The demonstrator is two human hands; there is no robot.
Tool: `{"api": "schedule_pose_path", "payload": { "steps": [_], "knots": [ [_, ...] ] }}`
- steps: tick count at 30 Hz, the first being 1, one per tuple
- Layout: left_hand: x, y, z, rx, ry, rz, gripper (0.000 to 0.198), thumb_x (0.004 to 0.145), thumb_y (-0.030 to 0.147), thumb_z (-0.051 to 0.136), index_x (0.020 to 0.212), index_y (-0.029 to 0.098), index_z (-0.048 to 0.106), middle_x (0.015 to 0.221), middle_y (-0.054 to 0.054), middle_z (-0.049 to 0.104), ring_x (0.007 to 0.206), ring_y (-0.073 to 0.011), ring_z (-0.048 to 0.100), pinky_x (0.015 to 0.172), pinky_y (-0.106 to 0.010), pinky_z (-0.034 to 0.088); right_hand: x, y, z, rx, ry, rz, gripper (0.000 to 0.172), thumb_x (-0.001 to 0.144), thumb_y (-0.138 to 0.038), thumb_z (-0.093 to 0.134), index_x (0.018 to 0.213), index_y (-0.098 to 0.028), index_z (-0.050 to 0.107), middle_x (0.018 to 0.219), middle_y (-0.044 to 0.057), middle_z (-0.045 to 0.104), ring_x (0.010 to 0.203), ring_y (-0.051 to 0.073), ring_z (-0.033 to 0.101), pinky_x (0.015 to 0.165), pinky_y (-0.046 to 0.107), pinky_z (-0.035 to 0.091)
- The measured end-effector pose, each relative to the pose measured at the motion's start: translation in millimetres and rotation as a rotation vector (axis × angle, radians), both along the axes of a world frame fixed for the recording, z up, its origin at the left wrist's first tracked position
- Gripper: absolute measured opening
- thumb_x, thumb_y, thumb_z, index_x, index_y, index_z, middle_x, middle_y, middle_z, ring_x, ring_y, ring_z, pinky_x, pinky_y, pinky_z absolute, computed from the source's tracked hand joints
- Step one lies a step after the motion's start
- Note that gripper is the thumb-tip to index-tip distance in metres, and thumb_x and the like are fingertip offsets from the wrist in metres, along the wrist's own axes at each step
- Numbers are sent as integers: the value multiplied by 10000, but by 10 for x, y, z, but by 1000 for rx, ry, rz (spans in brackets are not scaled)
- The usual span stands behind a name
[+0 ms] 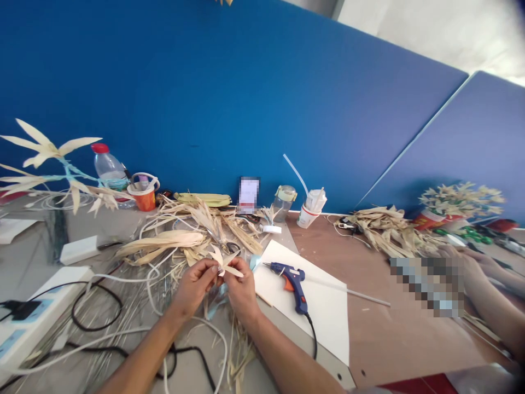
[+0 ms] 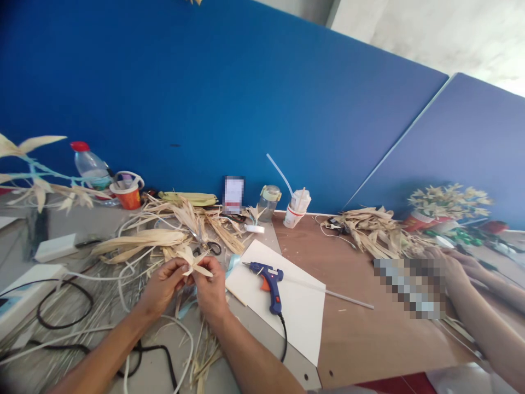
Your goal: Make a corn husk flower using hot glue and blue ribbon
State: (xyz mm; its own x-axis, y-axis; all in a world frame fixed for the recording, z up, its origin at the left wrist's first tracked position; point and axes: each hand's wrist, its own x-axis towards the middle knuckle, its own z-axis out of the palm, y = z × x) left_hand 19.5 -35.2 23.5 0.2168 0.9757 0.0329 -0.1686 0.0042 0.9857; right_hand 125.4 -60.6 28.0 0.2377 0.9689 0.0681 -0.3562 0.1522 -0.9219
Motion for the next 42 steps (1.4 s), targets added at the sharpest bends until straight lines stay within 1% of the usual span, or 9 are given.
{"api": "schedule_pose_path", "payload": {
  "steps": [5, 9, 13, 19, 24, 29, 33, 37, 42],
  "knots": [
    [-38, -54, -11, 228, 211, 118, 42, 698, 236, 666, 672, 214, 692, 553, 9, 585, 543, -157, 491, 552, -252, 369, -32, -13, -45, -23, -18, -41, 128, 704, -281, 621, 774, -206, 544, 577, -53, 539, 506, 106, 479, 507, 233, 407],
    [-78, -82, -53, 327, 272, 130, 131, 710, 197, 649, 808, 232, 728, 708, -20, 665, 673, -192, 567, 672, -270, 415, -38, -21, -61, -26, -18, -35, 164, 710, -288, 631, 820, -213, 536, 624, -50, 546, 524, 104, 484, 524, 232, 418],
    [-66, -91, -58, 280, 213, 92, 158, 715, 215, 654, 854, 229, 726, 812, -35, 678, 713, -198, 578, 658, -273, 430, -24, -39, -15, -31, -7, -27, 164, 723, -288, 622, 842, -214, 537, 667, -41, 564, 552, 108, 511, 540, 234, 440],
    [15, -30, -22, 143, 31, 71, 99, 660, 290, 711, 655, 204, 661, 584, 17, 581, 537, -146, 495, 536, -257, 399, -5, -19, 37, 8, 34, 19, 127, 683, -237, 630, 755, -221, 527, 627, -52, 555, 508, 109, 517, 513, 241, 453],
    [-36, 52, -78, 152, 58, 75, 107, 727, 299, 662, 714, 194, 648, 568, 29, 559, 566, -144, 504, 584, -260, 408, 135, 70, -8, -29, 132, 133, 128, 649, -247, 675, 708, -203, 571, 600, -48, 569, 495, 99, 513, 535, 237, 437],
    [-94, 105, -138, 234, 170, 71, 116, 754, 299, 628, 735, 187, 653, 604, 24, 568, 579, -141, 501, 593, -257, 407, 400, 72, 102, -102, 286, 266, 172, 608, -231, 698, 756, -163, 646, 697, -12, 632, 567, 93, 557, 580, 220, 431],
    [-91, 115, -131, 332, 259, 61, 115, 761, 281, 604, 740, 186, 665, 694, -6, 618, 639, -155, 537, 622, -266, 433, 446, 51, 165, -110, 148, 275, 215, 617, -258, 720, 799, -162, 660, 615, -30, 608, 525, 82, 506, 554, 208, 398],
    [-81, 119, -116, 381, 248, 34, 95, 741, 258, 615, 722, 183, 669, 729, -31, 639, 711, -181, 577, 683, -290, 460, 389, 60, 148, -127, -15, 194, 124, 657, -271, 673, 656, -156, 627, 503, -48, 546, 463, 72, 435, 499, 205, 338],
    [-83, 124, -134, 262, 231, 20, 62, 667, 207, 633, 710, 187, 672, 707, -25, 666, 680, -187, 588, 657, -291, 470, 401, 64, 153, -110, -95, 197, 104, 660, -252, 646, 633, -155, 620, 520, -44, 556, 493, 76, 452, 537, 212, 341]
  ]
}}
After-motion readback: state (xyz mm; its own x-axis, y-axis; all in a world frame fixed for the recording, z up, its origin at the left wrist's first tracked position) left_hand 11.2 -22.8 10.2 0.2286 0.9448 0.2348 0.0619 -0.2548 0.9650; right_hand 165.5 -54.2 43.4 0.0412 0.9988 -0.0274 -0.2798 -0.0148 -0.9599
